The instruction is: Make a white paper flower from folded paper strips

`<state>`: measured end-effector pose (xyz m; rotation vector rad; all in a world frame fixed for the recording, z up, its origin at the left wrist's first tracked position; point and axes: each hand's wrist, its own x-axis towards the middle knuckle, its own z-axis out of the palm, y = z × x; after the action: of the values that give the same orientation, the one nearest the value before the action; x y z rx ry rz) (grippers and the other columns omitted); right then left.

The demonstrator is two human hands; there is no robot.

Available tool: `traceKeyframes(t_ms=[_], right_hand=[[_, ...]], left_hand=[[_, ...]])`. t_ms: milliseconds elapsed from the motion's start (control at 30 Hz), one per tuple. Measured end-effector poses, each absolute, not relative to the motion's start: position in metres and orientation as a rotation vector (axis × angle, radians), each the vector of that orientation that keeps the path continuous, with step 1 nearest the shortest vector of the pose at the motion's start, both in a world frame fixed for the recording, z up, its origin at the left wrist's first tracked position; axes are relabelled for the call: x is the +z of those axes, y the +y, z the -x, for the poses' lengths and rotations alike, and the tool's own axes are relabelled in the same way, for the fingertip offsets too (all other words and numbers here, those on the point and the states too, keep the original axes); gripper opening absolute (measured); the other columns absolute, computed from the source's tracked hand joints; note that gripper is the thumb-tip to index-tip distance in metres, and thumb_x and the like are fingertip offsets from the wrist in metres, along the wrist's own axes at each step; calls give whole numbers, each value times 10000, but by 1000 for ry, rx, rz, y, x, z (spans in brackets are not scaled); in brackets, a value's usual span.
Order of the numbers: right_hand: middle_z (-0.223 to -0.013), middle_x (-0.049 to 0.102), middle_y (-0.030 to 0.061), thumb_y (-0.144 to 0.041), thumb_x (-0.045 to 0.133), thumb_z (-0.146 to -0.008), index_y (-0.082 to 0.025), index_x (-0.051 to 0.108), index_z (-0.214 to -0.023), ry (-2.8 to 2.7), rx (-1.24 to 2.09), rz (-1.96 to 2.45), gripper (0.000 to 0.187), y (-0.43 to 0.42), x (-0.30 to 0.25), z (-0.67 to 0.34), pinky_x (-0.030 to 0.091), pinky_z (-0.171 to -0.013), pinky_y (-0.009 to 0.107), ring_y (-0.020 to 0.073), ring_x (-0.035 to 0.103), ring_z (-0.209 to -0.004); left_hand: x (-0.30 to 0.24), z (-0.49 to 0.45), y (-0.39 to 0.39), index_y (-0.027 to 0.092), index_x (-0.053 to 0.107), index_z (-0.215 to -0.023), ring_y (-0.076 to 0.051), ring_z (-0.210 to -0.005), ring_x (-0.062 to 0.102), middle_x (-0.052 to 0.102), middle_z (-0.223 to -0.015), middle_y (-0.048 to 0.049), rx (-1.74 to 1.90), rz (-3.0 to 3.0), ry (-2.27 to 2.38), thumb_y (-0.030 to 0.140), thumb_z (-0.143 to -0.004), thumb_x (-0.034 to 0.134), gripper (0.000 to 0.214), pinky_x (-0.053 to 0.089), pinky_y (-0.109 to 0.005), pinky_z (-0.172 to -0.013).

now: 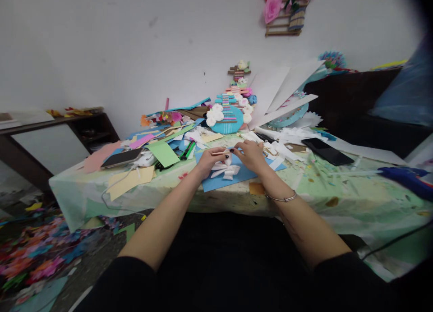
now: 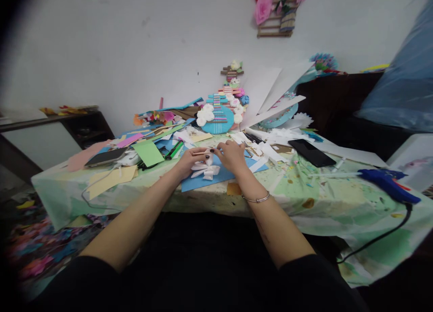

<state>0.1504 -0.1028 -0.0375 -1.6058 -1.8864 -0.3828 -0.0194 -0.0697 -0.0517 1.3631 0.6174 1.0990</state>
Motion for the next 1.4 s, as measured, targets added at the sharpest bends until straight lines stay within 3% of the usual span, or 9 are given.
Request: traceKeyframes(t_ms=[200,333,467,933,1200,1400], right_hand=[[-865,616,73,-305,455,-914,-202,677,-809,-1972,-370,1576,267,-102,-37,-150,219,-708,322,222,526,-890],[-935,638,66,-192,472,-897,-199,662,-939,-1985,-301,1434,195,-105,-35,-146,231,-733,319,207,549,-913],[-951,643,56,-128,471,-879,-227,661,-1041,-1980,-258,1299,269,-107,-35,-146,242,-767,325,188,563,-896],[-870,616,29,-214,492,-904,-355,711,-992,-1942,-200,1151,275,-101,-40,-150,300,-780,342,141,547,-763],[-825,586,41,-268,538,-872,-349,720,-980,-1848,-29,1086,227,-99,-40,-148,350,-734,326,167,535,-765],[-830,604,45,-270,548,-853,-322,726,-972,-1840,7,1098,220,-100,-39,-147,366,-727,321,178,532,-787]], left_hand=[[-49,19,-73,119,723,-802,-92,-515,512,660,-642,-27,1160,-1375,652,291,-532,790,327,393,-231,-515],[-51,19,-70,116,728,-811,-96,-514,511,664,-630,-31,1161,-1413,668,315,-525,799,355,398,-235,-519],[-52,19,-69,123,726,-809,-99,-524,528,671,-634,-29,1173,-1395,651,318,-522,804,356,400,-229,-524],[-50,20,-69,116,712,-749,-95,-482,512,631,-570,-12,1177,-1293,618,274,-496,809,315,371,-219,-465],[-53,20,-66,114,678,-655,-72,-432,454,566,-494,10,1231,-1345,620,392,-528,800,329,321,-205,-424],[-50,19,-69,124,659,-659,-82,-448,461,563,-502,12,1275,-1403,657,361,-554,776,284,338,-211,-441]])
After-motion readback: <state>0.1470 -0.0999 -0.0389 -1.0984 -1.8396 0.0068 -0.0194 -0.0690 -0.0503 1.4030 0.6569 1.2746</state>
